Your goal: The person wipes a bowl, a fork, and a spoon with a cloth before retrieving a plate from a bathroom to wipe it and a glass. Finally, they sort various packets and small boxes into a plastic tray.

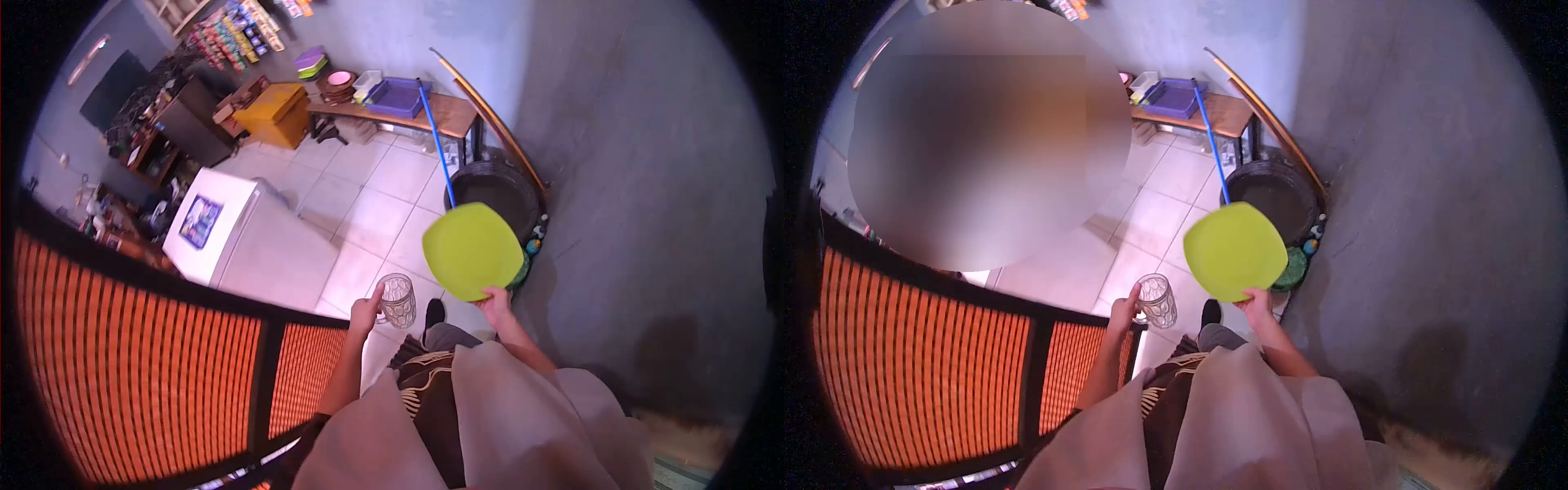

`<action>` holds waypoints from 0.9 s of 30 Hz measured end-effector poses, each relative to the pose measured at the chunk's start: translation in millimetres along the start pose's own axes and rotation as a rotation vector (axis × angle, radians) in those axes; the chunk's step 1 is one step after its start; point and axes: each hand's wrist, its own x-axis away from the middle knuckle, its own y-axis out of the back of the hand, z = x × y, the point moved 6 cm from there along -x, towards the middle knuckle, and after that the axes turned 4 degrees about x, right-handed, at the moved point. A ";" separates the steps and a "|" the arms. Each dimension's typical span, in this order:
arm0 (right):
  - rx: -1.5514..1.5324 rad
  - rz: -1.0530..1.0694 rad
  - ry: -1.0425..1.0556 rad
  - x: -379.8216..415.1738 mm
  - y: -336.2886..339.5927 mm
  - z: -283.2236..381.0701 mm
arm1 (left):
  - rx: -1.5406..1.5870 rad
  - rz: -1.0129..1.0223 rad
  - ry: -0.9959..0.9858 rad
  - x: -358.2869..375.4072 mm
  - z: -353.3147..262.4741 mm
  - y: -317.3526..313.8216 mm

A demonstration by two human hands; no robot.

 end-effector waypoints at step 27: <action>0.010 -0.497 -0.002 -273.1 -102.4 86.7 | 1.165 1.109 0.297 -357.5 -295.9 -35.4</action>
